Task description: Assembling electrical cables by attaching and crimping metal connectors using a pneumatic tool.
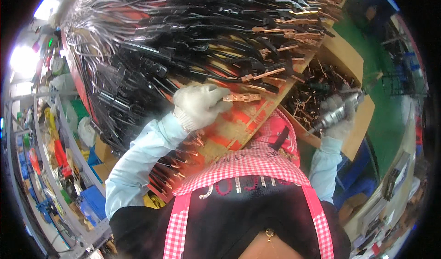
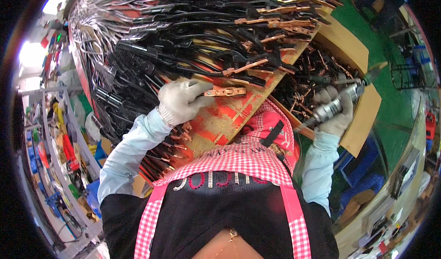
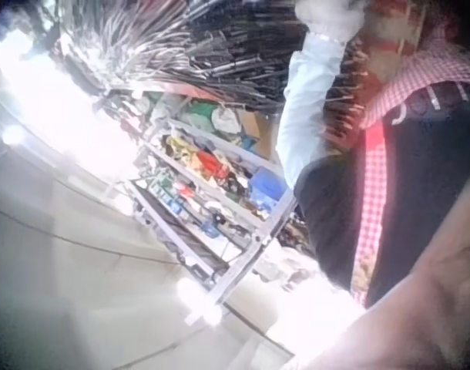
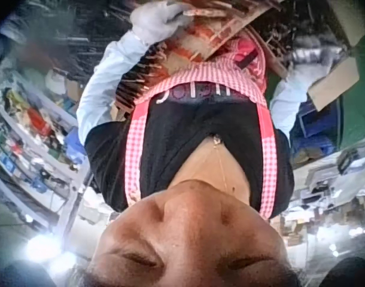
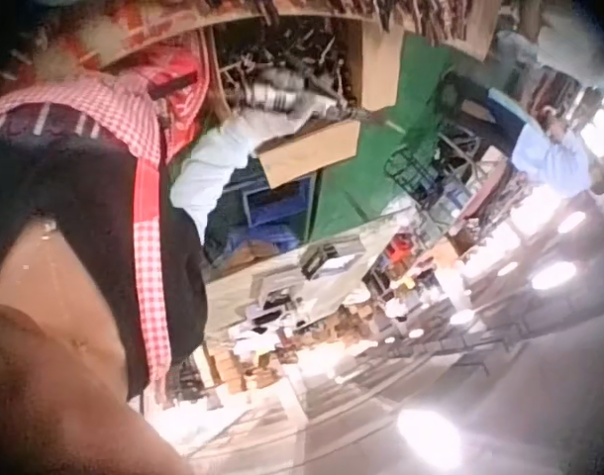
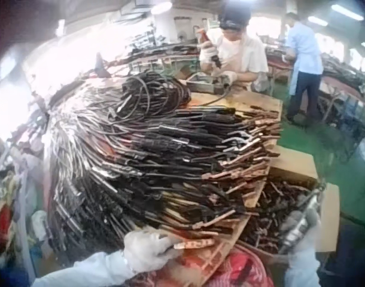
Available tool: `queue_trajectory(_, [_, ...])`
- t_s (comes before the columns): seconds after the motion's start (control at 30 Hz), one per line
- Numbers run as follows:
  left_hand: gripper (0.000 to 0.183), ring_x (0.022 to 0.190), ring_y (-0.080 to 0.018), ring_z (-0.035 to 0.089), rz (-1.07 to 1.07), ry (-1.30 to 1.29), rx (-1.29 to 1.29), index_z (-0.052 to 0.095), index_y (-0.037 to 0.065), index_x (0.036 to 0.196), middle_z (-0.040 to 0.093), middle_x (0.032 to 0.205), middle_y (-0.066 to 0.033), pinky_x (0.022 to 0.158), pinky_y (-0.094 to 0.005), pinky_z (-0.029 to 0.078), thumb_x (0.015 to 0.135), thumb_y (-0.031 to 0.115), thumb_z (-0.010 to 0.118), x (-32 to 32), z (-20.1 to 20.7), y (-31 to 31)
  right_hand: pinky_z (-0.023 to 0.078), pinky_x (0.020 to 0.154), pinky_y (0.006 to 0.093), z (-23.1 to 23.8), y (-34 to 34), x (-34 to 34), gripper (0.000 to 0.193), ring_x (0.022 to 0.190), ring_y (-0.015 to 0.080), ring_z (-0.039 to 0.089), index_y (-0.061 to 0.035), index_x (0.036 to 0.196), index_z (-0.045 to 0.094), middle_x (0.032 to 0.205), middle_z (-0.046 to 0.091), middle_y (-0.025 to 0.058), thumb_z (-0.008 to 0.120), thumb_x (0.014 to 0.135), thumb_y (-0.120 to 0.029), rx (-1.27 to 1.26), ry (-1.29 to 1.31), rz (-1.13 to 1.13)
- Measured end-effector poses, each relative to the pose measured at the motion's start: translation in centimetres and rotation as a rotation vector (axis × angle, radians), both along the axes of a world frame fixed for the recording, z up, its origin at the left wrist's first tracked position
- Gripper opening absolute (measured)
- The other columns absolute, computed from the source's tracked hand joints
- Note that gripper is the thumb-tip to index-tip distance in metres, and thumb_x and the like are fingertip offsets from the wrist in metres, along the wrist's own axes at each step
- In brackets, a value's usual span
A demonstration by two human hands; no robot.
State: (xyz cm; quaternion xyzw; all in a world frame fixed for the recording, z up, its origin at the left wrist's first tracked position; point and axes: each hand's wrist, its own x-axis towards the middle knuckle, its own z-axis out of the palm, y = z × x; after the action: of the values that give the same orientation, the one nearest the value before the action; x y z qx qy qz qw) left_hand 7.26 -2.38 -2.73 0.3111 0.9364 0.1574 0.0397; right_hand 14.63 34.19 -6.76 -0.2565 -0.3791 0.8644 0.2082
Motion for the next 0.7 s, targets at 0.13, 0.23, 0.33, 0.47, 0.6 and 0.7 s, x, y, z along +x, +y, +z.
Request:
queue_trajectory(0.13, [0.03, 0.079, -0.0307, 0.071, 0.028, -0.019, -0.056, 0.074, 0.015, 0.105, 0.074, 0.092, -0.0075, 0.068, -0.0426, 0.055, 0.083, 0.036, 0.073, 0.1, 0.0, 0.2, 0.051, 0.059, 0.0374, 3.6, -6.6, -3.5, 0.04, 0.063, 0.0201, 0.06, 0.0013, 0.117, 0.057, 0.085, 0.064, 0.0132, 0.064, 0.088, -0.025, -0.188, 0.382, 0.342])
queue_trajectory(0.23, [0.03, 0.078, -0.0298, 0.071, 0.023, -0.021, -0.132, 0.075, 0.016, 0.103, 0.074, 0.091, -0.0073, 0.065, -0.0432, 0.055, 0.083, 0.038, 0.073, 0.0, 0.0, 0.7, 0.052, 0.056, 0.0361, 5.9, -11.2, -5.7, 0.027, 0.062, 0.022, 0.061, 0.0059, 0.11, 0.058, 0.076, 0.064, 0.0155, 0.061, 0.093, -0.015, 0.016, 0.522, 0.357])
queue_trajectory(0.33, [0.029, 0.077, -0.0295, 0.071, 0.019, -0.005, -0.19, 0.075, 0.016, 0.101, 0.074, 0.088, -0.0066, 0.064, -0.0437, 0.055, 0.082, 0.039, 0.073, -0.1, 0.2, 1.2, 0.05, 0.052, 0.0314, 6.0, -14.1, -6.6, 0.03, 0.065, 0.0212, 0.062, 0.0067, 0.116, 0.056, 0.076, 0.064, 0.0151, 0.065, 0.091, -0.008, 0.04, 0.513, 0.414])
queue_trajectory(0.47, [0.029, 0.075, -0.0298, 0.071, 0.03, -0.055, -0.26, 0.075, 0.016, 0.099, 0.074, 0.085, -0.0059, 0.062, -0.0438, 0.054, 0.082, 0.04, 0.073, -0.2, 0.2, 1.1, 0.05, 0.056, 0.0299, 6.2, -16.6, -6.8, 0.042, 0.072, 0.0213, 0.064, 0.0009, 0.126, 0.054, 0.089, 0.066, 0.0135, 0.069, 0.087, -0.001, 0.026, 0.64, 0.417])
queue_trajectory(0.6, [0.029, 0.073, -0.0294, 0.07, 0.022, -0.043, -0.23, 0.075, 0.018, 0.099, 0.073, 0.081, -0.0064, 0.06, -0.0441, 0.053, 0.082, 0.041, 0.073, -0.1, 0.0, 1.0, 0.051, 0.058, 0.0332, 5.9, -17.1, -6.4, 0.042, 0.07, 0.0227, 0.062, 0.0011, 0.125, 0.052, 0.087, 0.064, 0.0143, 0.066, 0.086, -0.002, 0.072, 0.501, 0.416])
queue_trajectory(0.7, [0.029, 0.07, -0.0292, 0.07, 0.018, -0.05, -0.227, 0.074, 0.019, 0.098, 0.072, 0.077, -0.0066, 0.058, -0.0446, 0.052, 0.082, 0.043, 0.072, -0.1, -0.2, 0.9, 0.05, 0.057, 0.0362, 7.2, -17.4, -5.9, 0.04, 0.068, 0.0238, 0.058, 0.0023, 0.122, 0.046, 0.081, 0.059, 0.0168, 0.056, 0.084, -0.006, 0.196, 0.343, 0.414])
